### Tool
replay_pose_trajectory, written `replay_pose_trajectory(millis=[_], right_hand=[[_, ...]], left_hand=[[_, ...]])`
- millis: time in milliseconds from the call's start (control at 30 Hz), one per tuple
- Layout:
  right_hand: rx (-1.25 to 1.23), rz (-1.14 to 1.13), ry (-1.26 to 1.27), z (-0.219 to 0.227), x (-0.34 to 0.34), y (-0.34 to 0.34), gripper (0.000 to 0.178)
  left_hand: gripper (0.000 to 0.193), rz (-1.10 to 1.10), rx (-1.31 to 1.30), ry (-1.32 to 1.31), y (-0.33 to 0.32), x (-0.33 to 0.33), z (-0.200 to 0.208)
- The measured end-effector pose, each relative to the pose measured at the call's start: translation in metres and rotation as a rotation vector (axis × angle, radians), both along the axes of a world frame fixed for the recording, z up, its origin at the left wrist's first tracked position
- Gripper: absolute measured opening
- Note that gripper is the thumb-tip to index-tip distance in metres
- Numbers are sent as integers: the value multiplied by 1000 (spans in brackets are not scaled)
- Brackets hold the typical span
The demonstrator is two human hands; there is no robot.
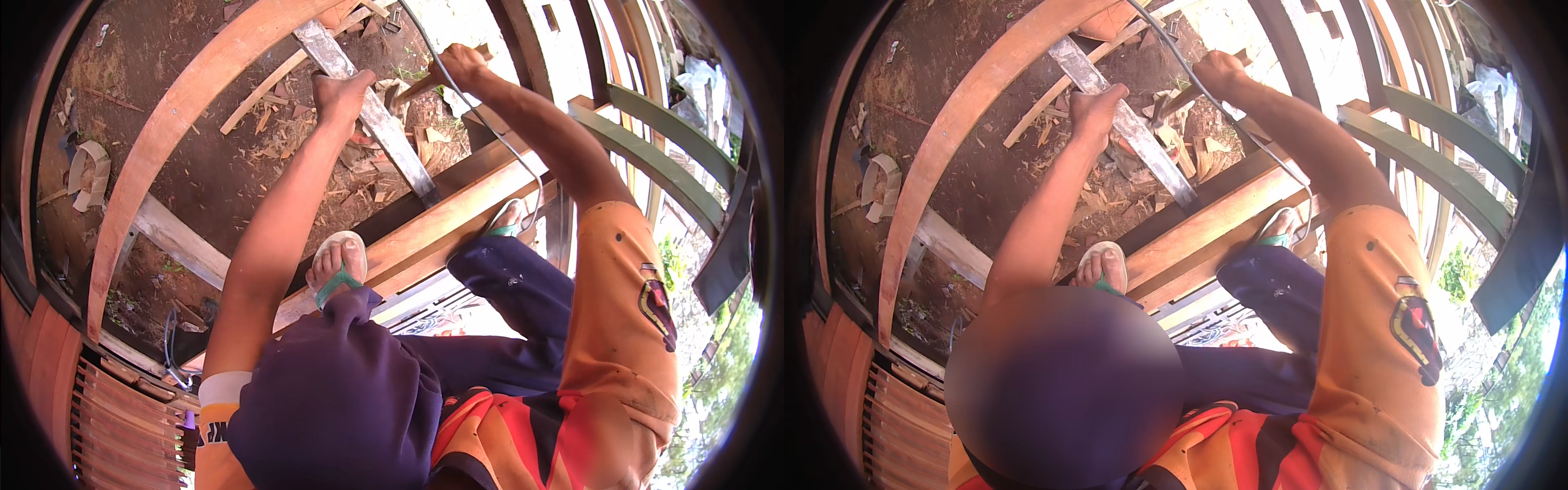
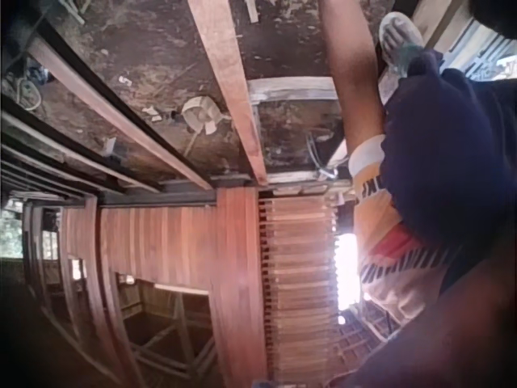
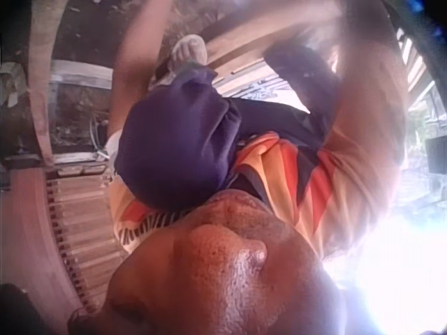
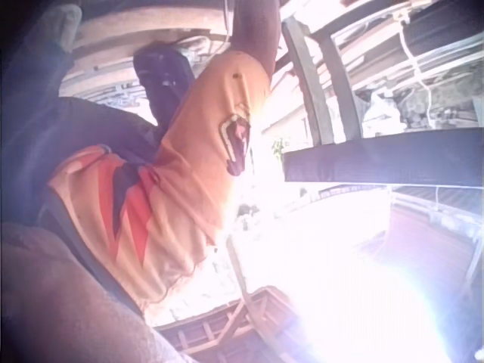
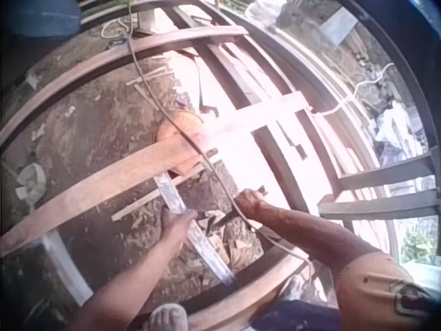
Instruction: The person welds metal frame components using a handheld welding tool, positioning pieces and applying welds to joints. The person repeatedly adjusts the frame and welds multiple joints while working on a partially assembled structure.
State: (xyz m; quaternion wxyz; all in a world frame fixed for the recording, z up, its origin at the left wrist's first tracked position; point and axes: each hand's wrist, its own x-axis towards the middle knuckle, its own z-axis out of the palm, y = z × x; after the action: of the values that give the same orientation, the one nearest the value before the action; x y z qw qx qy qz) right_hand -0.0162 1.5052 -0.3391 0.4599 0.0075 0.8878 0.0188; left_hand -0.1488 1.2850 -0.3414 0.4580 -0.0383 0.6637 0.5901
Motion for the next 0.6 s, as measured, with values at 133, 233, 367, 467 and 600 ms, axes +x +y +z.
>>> replay_pose_trajectory(millis=[133, 233, 367, 467, 600], right_hand=[[-216, 262, 48, 43, -13, -18, 10], [-102, 33, 39, 17, 7, -15, 12], [63, -109, -13, -11, 1, -16, 16], [-233, 95, -44, 24, 0, -14, 12], [-162, 96, -14, 27, -10, -31, 15]], left_hand=[[16, -14, -123, -135, -8, -10, -7], [15, -13, -65, -116, -9, 0, -7], [15, -47, -81, -116, -4, -7, 0], [17, -47, -127, -144, 1, -10, 22], [18, 12, -92, -150, -8, -13, 5]])
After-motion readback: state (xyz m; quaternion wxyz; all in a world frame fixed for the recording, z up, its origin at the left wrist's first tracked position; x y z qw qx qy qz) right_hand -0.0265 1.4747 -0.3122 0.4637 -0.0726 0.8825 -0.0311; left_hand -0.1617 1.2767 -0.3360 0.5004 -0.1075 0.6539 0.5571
